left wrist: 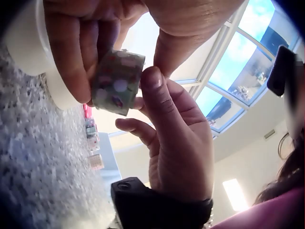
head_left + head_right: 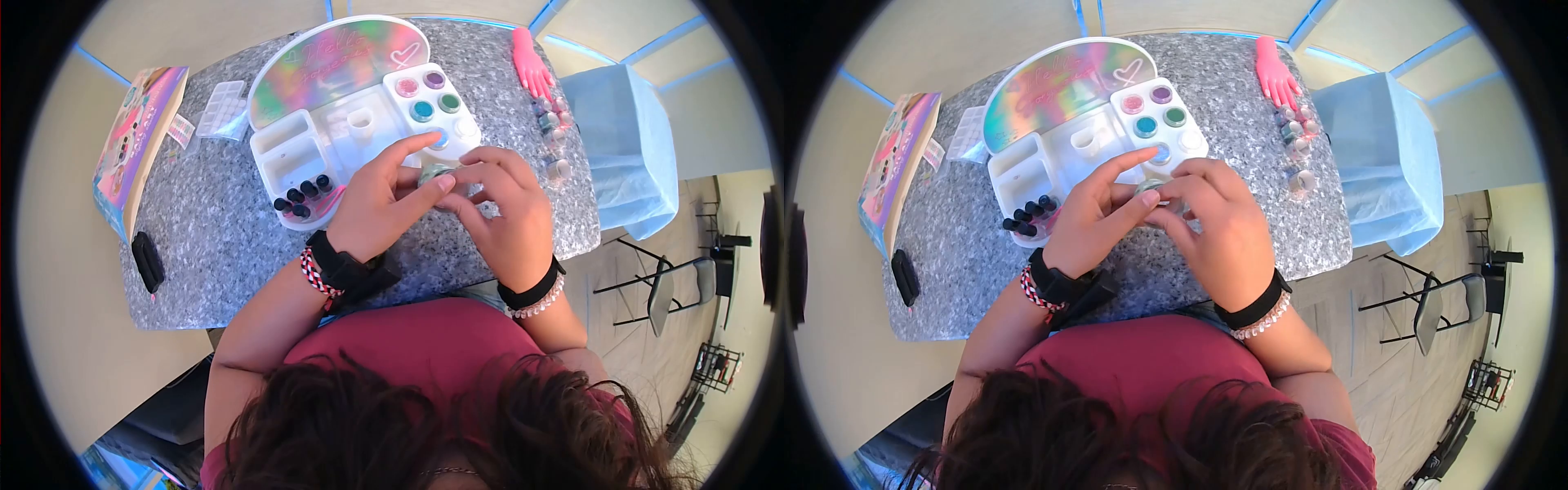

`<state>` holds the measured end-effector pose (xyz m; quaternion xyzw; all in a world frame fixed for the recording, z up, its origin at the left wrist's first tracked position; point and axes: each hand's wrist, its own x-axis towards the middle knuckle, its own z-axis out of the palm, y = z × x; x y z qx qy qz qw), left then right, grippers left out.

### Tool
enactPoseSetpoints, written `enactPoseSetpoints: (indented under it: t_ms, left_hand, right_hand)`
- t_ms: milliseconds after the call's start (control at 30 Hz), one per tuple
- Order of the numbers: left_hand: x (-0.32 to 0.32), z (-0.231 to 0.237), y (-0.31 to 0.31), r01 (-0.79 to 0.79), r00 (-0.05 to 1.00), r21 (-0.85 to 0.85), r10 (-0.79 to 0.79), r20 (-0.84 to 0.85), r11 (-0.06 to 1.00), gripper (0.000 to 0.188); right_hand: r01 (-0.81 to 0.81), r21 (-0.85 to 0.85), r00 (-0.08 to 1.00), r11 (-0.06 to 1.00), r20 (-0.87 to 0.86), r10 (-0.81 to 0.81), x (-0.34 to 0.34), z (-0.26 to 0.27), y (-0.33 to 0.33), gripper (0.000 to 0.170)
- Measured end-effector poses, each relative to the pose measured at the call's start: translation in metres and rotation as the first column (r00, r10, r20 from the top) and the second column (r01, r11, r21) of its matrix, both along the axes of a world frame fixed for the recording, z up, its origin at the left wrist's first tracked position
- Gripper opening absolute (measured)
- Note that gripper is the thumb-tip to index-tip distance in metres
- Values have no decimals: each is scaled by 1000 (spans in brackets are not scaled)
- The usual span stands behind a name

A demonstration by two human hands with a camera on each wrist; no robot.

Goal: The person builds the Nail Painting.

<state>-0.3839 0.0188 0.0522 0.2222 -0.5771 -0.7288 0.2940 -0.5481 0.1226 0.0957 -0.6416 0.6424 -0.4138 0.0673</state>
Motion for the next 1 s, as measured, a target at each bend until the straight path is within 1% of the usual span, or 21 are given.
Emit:
enactPoseSetpoints:
  t_ms: [33, 100, 133, 167, 200, 233, 267, 300, 333, 367, 400, 467, 533, 567, 633, 667, 733, 833, 867, 933, 1000]
  left_hand:
    - [1, 1, 0, 6, 1000, -1, -6, -7, 1000, 57]
    - [4, 4, -6, 59, 995, 72, -64, 71, 996, 56]
    - [2, 6, -7, 97, 994, 59, -99, 34, 994, 56]
    - [3, 8, -5, 58, 996, 102, -64, 58, 993, 54]
    - [0, 8, -5, 19, 996, 143, -32, 83, 990, 51]
    - [-3, 9, -6, 60, 997, 133, -67, 47, 989, 51]
    - [-1, 9, -6, 77, 993, 131, -88, 81, 988, 48]
    - [0, 9, -7, 80, 988, 127, -96, 125, 989, 45]
    - [1, 9, -7, 83, 988, 121, -98, 120, 989, 45]
    - [1, 9, -6, 82, 989, 139, -98, 109, 987, 43]
    - [1, 9, -5, 82, 990, 158, -98, 99, 984, 41]
    - [2, 8, -5, 96, 989, 156, -112, 98, 983, 40]
    - [2, 9, -5, 107, 988, 154, -122, 95, 982, 39]
    - [2, 10, -5, 110, 987, 164, -126, 95, 980, 38]
    - [3, 13, -5, 111, 987, 169, -128, 95, 979, 37]
    - [3, 14, -6, 108, 987, 180, -128, 101, 978, 36]
    - [4, 15, -7, 94, 987, 190, -117, 110, 977, 36]
    - [4, 15, -7, 99, 986, 198, -123, 112, 975, 36]
    - [4, 14, -7, 129, 983, 182, -150, 106, 975, 37]
    - [5, 13, -7, 141, 981, 178, -162, 110, 974, 39]
    - [6, 12, -5, 186, 981, 142, -191, 26, 972, 42]
  right_hand:
    - [-27, -8, 998, 1000, -55, 27, -2, 1, 1, 30]
    - [-46, -56, 994, 997, -99, 40, -6, 10, -1, 30]
    - [-67, -101, 988, 993, -146, 52, -12, 18, -2, 30]
    - [-32, -113, 995, 993, -101, 21, -23, 20, -1, 33]
    - [4, -126, 989, 992, -146, -22, -39, 27, 1, 33]
    - [160, -58, 983, 985, -83, -164, -56, 35, 2, 32]
    - [297, 18, 955, 955, -13, -297, -72, 39, 2, 32]
    - [403, 10, 908, 915, -130, -398, -98, 34, 2, 32]
    - [453, -1, 864, 892, -244, -440, -124, 31, 3, 30]
    - [500, 73, 825, 863, -345, -449, -151, 28, 4, 29]
    - [507, 111, 821, 855, -367, -439, -173, 23, 0, 27]
    - [500, 146, 830, 853, -359, -426, -221, -1, -14, 31]
    - [439, 314, 886, 842, -309, -347, -253, -19, -30, 45]
    - [439, 312, 885, 842, -309, -347, -256, -20, -36, 45]
    - [514, 413, 857, 752, -231, -460, -258, -23, -46, 53]
    - [510, 408, 860, 757, -230, -456, -263, -26, -50, 53]
    - [485, 420, 869, 767, -128, -479, -271, -32, -55, 55]
    - [490, 405, 862, 772, -95, -497, -269, -40, -54, 50]
    - [485, 409, 865, 773, -91, -494, -267, -37, -48, 50]
    - [584, 279, 811, 762, -185, -554, -255, -27, -38, 46]
    - [620, 146, 780, 771, -221, -585, -214, -1, -26, 40]
